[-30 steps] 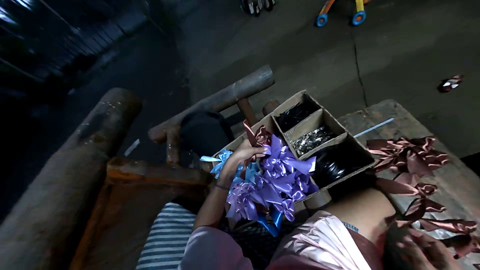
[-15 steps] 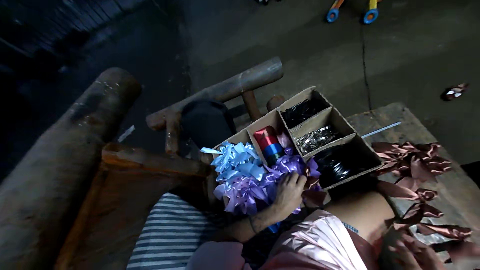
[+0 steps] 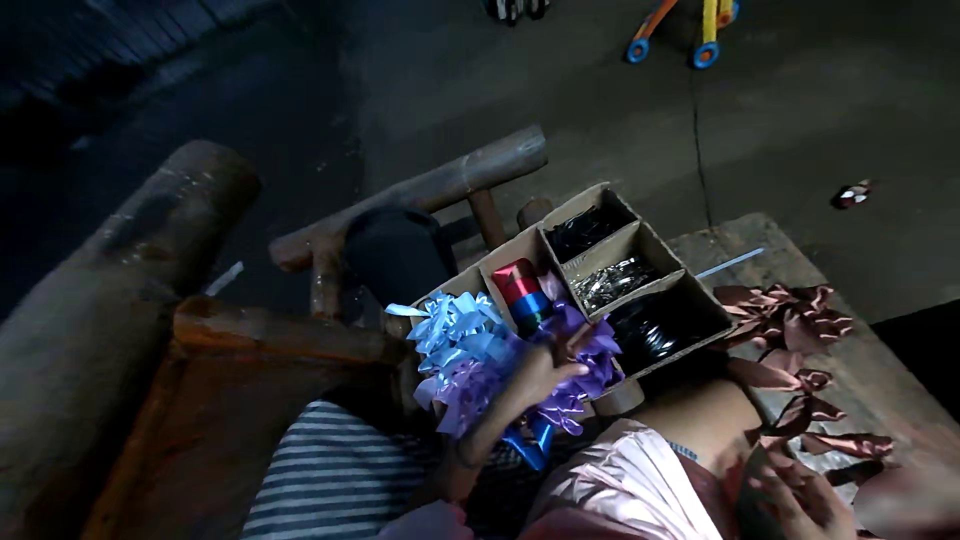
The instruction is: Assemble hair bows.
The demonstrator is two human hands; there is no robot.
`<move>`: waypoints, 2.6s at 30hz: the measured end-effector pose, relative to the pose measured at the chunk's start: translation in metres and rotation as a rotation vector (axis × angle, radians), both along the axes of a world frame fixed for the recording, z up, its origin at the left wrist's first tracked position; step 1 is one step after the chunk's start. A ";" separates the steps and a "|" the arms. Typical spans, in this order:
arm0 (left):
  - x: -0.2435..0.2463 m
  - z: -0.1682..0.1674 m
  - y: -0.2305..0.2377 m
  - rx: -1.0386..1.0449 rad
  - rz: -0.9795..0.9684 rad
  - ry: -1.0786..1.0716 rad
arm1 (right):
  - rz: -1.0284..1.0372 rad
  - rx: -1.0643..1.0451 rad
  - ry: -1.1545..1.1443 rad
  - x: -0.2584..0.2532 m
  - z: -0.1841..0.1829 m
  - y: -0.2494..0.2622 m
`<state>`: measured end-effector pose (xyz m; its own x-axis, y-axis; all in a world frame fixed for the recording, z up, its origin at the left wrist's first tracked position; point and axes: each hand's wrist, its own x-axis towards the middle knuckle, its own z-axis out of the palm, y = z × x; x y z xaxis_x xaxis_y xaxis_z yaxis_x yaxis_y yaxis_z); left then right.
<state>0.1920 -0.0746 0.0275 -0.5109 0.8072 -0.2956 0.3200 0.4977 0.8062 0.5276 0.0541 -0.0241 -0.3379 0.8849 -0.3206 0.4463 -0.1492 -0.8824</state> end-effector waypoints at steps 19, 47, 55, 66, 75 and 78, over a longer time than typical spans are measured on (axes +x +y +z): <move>0.157 -0.016 0.077 -0.072 -0.279 -0.907 | -0.190 -0.060 0.623 -0.008 0.000 -0.031; 0.114 -0.090 0.060 0.175 -0.551 0.314 | -0.891 -0.462 0.761 0.034 -0.031 -0.006; 0.102 -0.075 0.068 -0.024 -0.666 0.042 | -0.821 -0.636 0.772 0.034 -0.038 -0.005; 0.118 -0.063 0.106 -0.154 -0.032 -0.643 | -0.808 -0.673 0.742 0.032 -0.042 -0.004; 0.116 -0.062 0.111 0.039 -0.028 -0.953 | -0.797 -0.552 0.745 0.037 -0.032 -0.006; 0.124 -0.061 0.126 0.036 -0.030 -0.921 | -0.817 -0.324 0.692 0.046 -0.017 -0.005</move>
